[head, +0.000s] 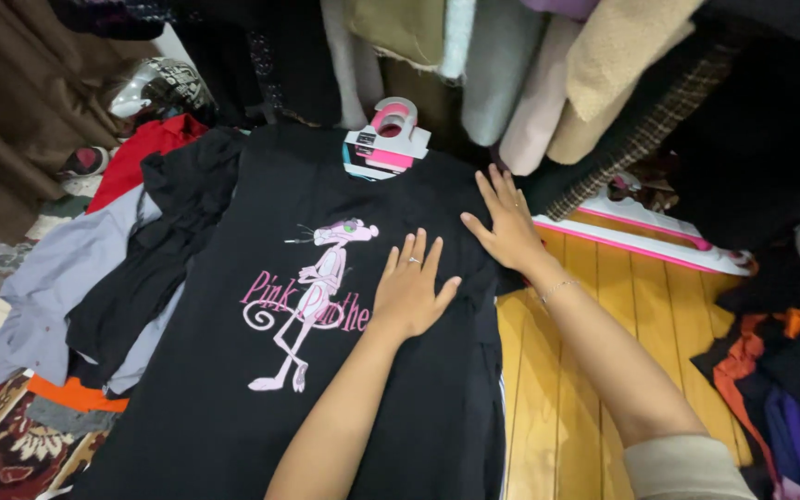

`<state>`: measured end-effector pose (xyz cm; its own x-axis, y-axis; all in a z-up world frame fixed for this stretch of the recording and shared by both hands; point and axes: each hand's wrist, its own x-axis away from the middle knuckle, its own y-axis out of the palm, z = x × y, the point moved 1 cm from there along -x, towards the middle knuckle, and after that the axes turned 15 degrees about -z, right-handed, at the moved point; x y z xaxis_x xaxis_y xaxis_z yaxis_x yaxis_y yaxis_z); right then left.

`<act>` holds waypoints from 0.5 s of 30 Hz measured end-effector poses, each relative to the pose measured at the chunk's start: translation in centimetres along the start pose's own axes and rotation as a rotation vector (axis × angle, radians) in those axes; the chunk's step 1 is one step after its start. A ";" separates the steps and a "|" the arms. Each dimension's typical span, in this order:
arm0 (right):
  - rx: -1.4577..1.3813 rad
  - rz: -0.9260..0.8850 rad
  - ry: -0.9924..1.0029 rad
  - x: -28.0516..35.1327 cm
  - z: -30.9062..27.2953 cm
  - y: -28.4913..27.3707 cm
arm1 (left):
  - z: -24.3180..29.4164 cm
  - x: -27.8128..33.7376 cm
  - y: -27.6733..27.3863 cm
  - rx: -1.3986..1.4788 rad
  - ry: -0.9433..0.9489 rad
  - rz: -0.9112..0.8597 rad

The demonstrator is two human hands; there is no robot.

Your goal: The person folds a black t-shirt with a Pink Panther graphic and places it on a pile. They then pick up a light blue and white polo shirt, fold it, and place it on top of the black t-shirt.

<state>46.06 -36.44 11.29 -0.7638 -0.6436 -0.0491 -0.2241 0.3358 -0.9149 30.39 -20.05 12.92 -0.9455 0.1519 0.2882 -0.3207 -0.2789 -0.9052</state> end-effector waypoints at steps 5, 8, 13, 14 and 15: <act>-0.099 0.045 -0.091 4.8 2.9 2.3 | -0.4 -0.3 1.0 -0.020 0.022 0.094; -0.090 0.017 -0.093 8.5 4.7 2.3 | -0.3 -0.2 1.1 -0.024 0.046 0.166; -0.013 -0.060 0.052 14.8 7.9 0.1 | 0.1 -2.0 4.5 -0.056 0.332 0.708; 0.012 -0.063 0.087 16.0 8.4 -0.6 | 1.4 -2.1 4.8 -0.094 0.480 0.811; 0.036 -0.066 0.122 17.3 8.9 -1.2 | 2.7 -2.2 5.0 -0.129 0.629 0.913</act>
<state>38.50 -54.11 7.94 -0.8164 -0.5745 0.0588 -0.2563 0.2693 -0.9283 30.74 -24.33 8.55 -0.6144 0.4030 -0.6783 0.5226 -0.4362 -0.7326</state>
